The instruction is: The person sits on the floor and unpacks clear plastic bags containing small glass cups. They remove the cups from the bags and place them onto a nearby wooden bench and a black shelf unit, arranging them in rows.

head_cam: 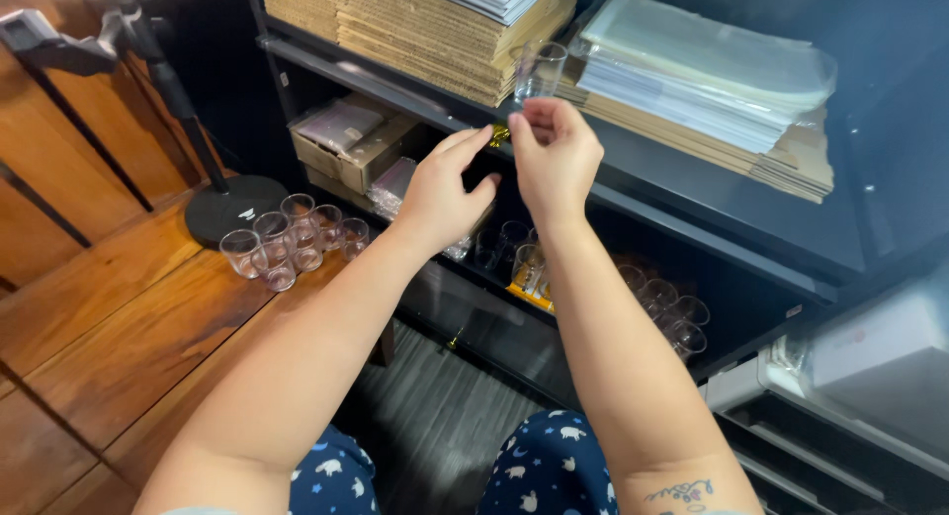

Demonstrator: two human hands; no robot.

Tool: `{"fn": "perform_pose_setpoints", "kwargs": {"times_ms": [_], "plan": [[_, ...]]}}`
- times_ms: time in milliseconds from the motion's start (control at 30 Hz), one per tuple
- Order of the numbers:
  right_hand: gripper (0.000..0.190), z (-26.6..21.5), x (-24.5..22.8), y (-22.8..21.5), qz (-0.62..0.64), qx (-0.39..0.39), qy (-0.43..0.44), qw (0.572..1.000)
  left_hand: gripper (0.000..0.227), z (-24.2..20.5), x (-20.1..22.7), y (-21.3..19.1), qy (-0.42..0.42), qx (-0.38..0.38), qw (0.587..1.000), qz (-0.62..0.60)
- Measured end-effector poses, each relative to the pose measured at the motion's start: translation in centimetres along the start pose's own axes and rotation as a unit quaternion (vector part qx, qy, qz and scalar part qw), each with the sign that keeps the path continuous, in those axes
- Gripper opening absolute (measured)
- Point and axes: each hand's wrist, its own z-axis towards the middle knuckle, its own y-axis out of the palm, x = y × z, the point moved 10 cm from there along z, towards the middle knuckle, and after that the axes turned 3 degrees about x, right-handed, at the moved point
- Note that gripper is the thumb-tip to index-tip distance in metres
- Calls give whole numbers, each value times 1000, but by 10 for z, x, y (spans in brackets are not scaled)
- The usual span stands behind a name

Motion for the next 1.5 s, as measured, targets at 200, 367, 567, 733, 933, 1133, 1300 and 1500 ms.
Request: {"fn": "perform_pose_setpoints", "kwargs": {"times_ms": [200,367,567,733,933,1133,1300,1500], "plan": [[16,-66,30,43,54,-79,39,995,41,-80,-70,-36,-127,29,991,-35],[16,-123,73,97,54,-134,63,988,32,-151,-153,-73,-216,81,972,-35],[15,-202,111,159,49,-215,118,968,24,-218,-231,-140,-276,156,948,3],[17,-246,139,205,43,-258,153,953,24,-255,-279,-191,-316,222,922,30],[34,-291,153,261,48,-309,187,931,36,-283,-340,-207,-322,278,904,36],[71,-327,164,306,-8,-369,219,903,55,-283,-355,-198,-376,228,896,57],[73,-325,164,320,-26,-346,216,913,51,-273,-337,-195,-336,217,916,26],[70,-326,179,330,-44,-327,181,926,55,-276,-349,-191,-350,195,916,16]]}}
